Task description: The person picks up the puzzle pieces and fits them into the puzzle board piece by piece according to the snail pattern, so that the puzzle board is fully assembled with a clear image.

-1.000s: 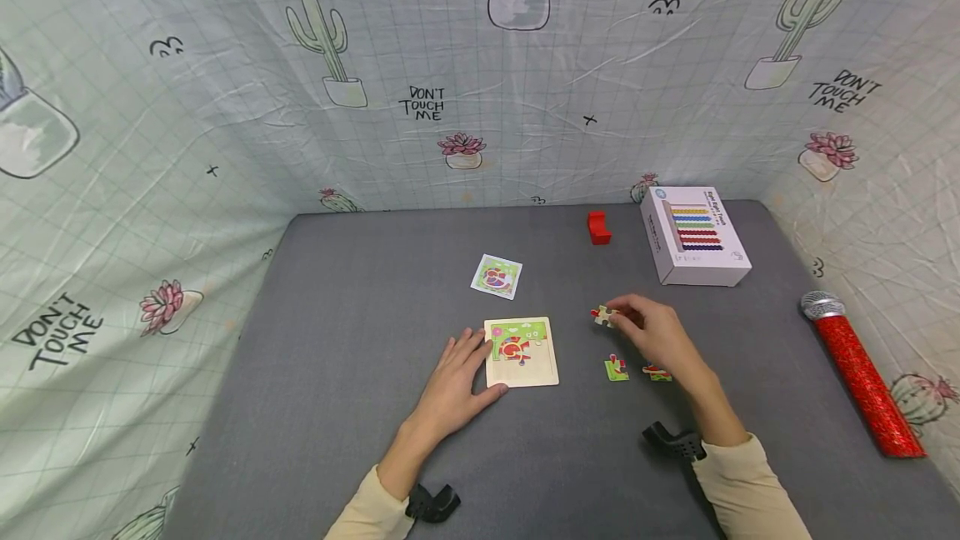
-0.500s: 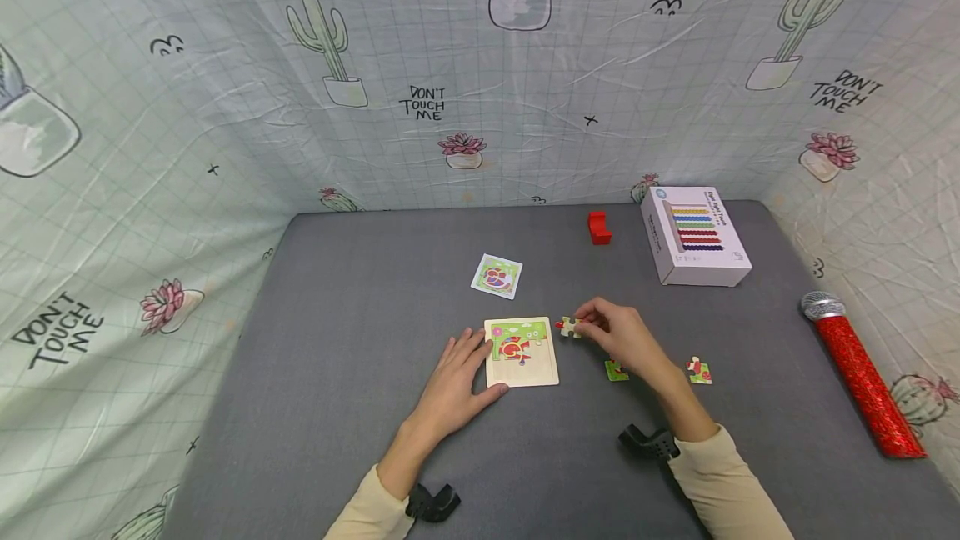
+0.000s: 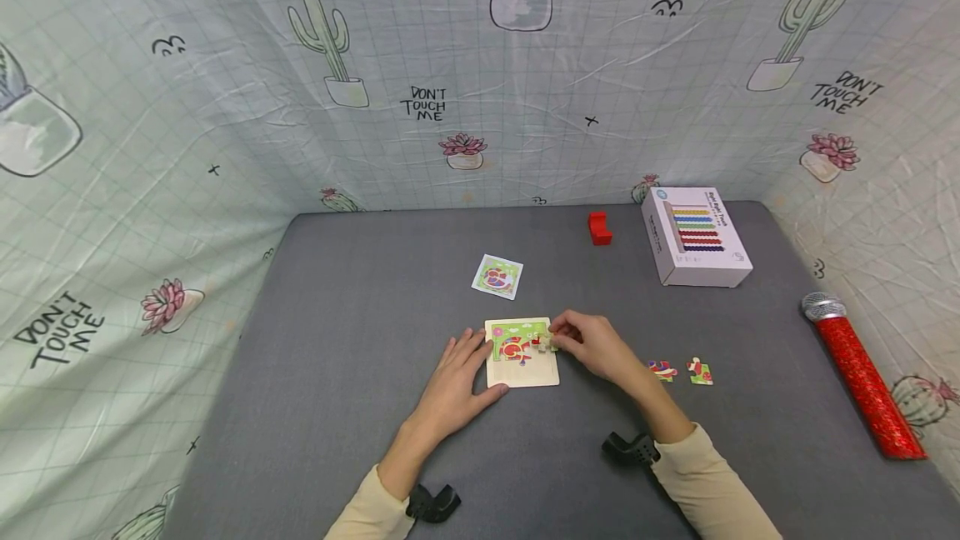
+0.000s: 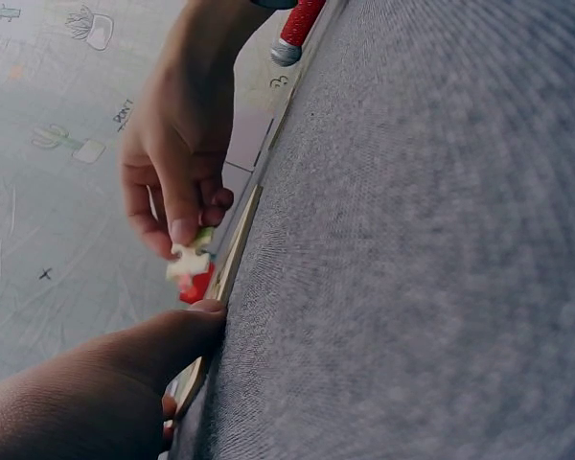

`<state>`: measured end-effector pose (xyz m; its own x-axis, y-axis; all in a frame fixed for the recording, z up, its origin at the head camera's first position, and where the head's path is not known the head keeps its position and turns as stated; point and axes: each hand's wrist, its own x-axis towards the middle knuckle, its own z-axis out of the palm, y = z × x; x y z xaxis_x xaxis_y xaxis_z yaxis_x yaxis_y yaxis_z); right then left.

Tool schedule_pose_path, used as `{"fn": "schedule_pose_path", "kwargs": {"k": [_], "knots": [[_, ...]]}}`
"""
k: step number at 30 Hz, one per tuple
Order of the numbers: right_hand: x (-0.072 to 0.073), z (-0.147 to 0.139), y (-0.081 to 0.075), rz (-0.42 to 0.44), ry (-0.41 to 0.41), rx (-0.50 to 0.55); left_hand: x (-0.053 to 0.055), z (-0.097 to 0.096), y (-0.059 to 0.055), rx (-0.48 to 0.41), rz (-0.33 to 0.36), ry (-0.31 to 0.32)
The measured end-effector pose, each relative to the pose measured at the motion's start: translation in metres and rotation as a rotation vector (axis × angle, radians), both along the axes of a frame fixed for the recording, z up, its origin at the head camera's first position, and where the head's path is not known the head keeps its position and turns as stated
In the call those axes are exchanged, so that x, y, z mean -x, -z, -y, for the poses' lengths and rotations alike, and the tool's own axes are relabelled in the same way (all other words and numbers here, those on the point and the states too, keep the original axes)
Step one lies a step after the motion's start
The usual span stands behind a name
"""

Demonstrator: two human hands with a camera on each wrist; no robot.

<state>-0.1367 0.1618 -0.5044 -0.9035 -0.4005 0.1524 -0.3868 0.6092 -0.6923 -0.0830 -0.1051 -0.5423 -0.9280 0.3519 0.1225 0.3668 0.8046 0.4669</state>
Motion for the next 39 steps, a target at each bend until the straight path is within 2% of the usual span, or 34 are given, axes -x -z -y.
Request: {"fn": "schedule_pose_path", "kwargs": {"k": [11,18,26,35,39], "knots": [[-0.001,0.01,0.009,-0.005,-0.031,-0.061,0.001,0.0,0.001,-0.002,-0.013,0.004],[-0.002,0.012,0.009,-0.014,-0.047,-0.067,0.0,0.0,0.0,-0.009,-0.006,0.004],[-0.003,0.015,0.01,-0.032,-0.059,-0.123,0.0,0.0,-0.001,-0.011,0.002,0.003],[-0.004,0.017,0.011,-0.069,-0.056,-0.125,0.0,0.0,0.001,-0.001,-0.003,0.003],[-0.004,0.018,0.012,-0.125,-0.059,-0.132,0.001,0.0,0.001,-0.005,-0.003,0.002]]}}
